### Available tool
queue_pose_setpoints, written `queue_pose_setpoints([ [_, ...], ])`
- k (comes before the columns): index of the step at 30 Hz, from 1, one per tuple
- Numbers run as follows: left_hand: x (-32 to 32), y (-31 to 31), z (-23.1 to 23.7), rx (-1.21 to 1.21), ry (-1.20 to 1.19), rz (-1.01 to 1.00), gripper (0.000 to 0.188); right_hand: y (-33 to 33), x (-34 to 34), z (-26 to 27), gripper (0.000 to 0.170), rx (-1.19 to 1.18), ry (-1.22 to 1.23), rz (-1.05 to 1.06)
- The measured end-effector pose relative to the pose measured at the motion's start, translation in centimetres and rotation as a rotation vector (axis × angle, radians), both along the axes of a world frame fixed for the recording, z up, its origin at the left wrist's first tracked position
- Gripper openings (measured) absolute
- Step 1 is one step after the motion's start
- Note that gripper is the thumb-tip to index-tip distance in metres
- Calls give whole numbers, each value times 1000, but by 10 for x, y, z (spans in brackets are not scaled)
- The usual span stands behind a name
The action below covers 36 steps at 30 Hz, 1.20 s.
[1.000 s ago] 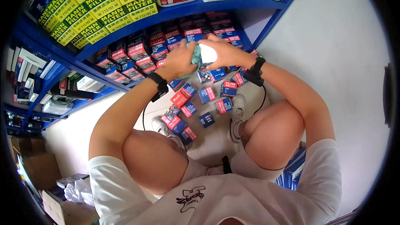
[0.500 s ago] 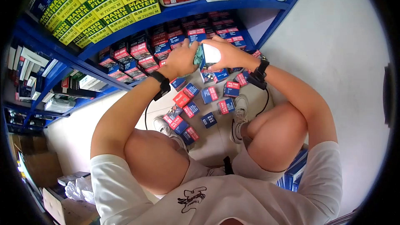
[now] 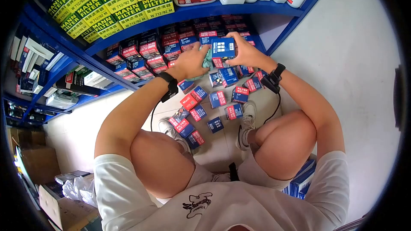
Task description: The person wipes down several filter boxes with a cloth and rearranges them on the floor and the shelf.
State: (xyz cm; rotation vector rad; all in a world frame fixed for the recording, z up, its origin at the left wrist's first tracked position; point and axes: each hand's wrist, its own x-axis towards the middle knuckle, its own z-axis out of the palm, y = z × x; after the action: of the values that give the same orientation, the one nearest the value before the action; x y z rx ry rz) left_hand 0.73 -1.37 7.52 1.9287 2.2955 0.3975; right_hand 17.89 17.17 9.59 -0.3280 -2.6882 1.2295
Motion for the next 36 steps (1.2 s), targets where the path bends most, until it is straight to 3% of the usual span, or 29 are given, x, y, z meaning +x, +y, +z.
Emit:
queue_pose_setpoints([
  [3, 8, 3, 6, 169, -33, -95, 71, -3, 0, -2, 87, 203, 49, 41],
  [8, 24, 11, 21, 178, 54, -93, 73, -3, -3, 0, 86, 194, 28, -19],
  [10, 23, 14, 20, 172, 59, -48, 72, -6, -3, 6, 86, 264, 60, 49],
  [17, 11, 14, 20, 95, 58, 20, 68, -20, -1, 9, 90, 193, 56, 113],
  [22, 24, 13, 20, 194, 48, -85, 68, -12, -1, 3, 91, 248, 56, 69],
  [32, 3, 15, 14, 127, 57, 61, 69, -24, -2, 11, 90, 127, -15, 131],
  [34, 0, 17, 13, 58, 52, 84, 70, -20, -6, 10, 90, 415, -33, 102],
  [36, -6, 16, 10, 82, 64, 91, 70, -12, -8, 12, 91, 417, -59, 96],
])
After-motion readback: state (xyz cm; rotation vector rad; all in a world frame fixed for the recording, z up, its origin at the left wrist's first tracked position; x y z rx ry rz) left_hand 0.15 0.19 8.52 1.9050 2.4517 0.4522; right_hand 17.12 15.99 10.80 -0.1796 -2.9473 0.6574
